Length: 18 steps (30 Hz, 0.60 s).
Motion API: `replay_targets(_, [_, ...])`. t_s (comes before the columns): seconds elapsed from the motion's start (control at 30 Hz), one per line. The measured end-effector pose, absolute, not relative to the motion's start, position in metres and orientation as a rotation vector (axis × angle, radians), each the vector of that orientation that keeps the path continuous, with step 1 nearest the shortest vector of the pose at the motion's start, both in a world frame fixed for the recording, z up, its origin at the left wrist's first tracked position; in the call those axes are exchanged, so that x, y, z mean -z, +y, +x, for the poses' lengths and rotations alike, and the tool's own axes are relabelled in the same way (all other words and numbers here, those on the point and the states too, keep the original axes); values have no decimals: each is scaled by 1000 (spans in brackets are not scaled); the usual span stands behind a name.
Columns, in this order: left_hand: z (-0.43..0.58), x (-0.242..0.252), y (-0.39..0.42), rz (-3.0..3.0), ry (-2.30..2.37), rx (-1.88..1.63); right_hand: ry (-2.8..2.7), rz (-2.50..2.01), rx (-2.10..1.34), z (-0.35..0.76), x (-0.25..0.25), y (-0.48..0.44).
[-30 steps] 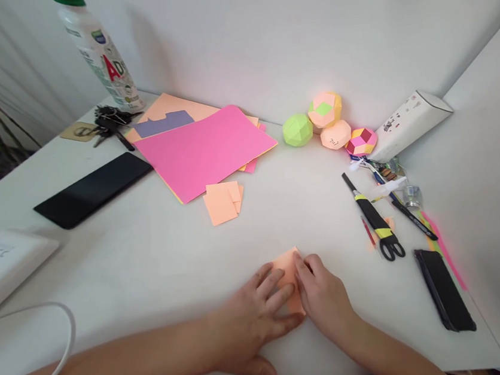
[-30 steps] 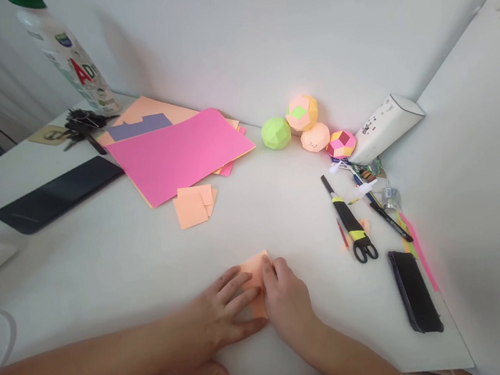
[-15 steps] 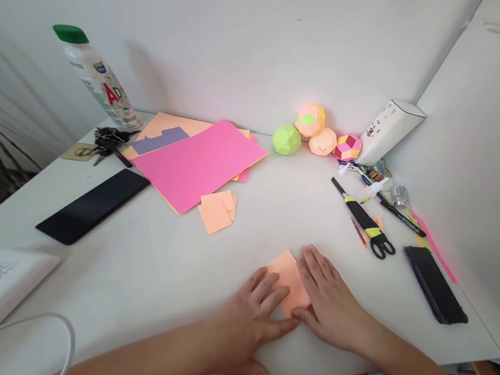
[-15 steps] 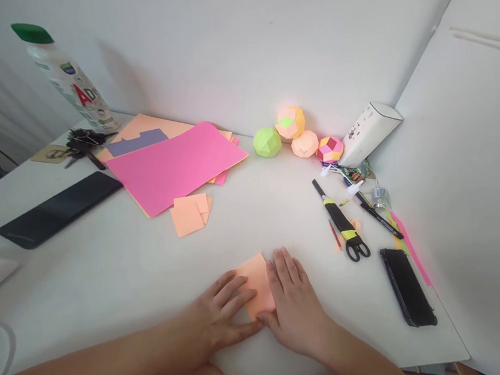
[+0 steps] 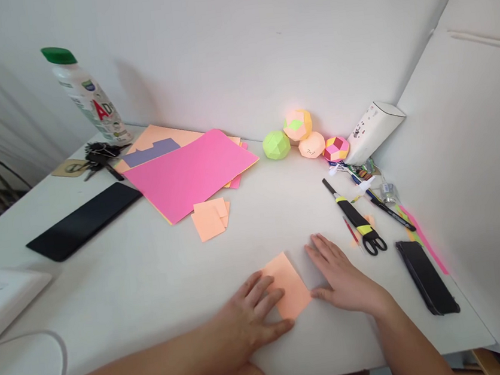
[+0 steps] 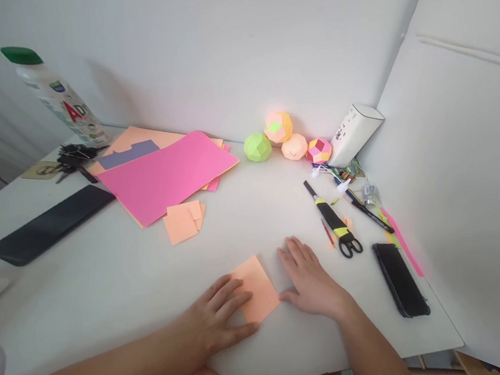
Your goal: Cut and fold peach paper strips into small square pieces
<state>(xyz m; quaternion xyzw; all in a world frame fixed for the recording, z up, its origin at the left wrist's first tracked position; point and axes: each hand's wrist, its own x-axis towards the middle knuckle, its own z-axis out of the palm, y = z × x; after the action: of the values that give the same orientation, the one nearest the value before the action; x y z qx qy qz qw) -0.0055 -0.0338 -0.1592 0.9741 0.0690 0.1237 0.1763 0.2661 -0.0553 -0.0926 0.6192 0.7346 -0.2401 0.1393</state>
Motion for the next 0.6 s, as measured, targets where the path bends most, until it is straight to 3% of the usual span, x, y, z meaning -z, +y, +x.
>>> replay_targets(0.17, [-4, 151, -31, 2799, 224, -372, 2545, 1654, 787, 256, 101, -62])
replay_targets(0.4, [-5, 153, -10, 2740, 522, -704, 3124, 1408, 378, 228, 120, -58])
replay_targets(0.6, [-6, 156, -3, 2521, 604, -749, 3271, 1307, 293, 223, 120, -57])
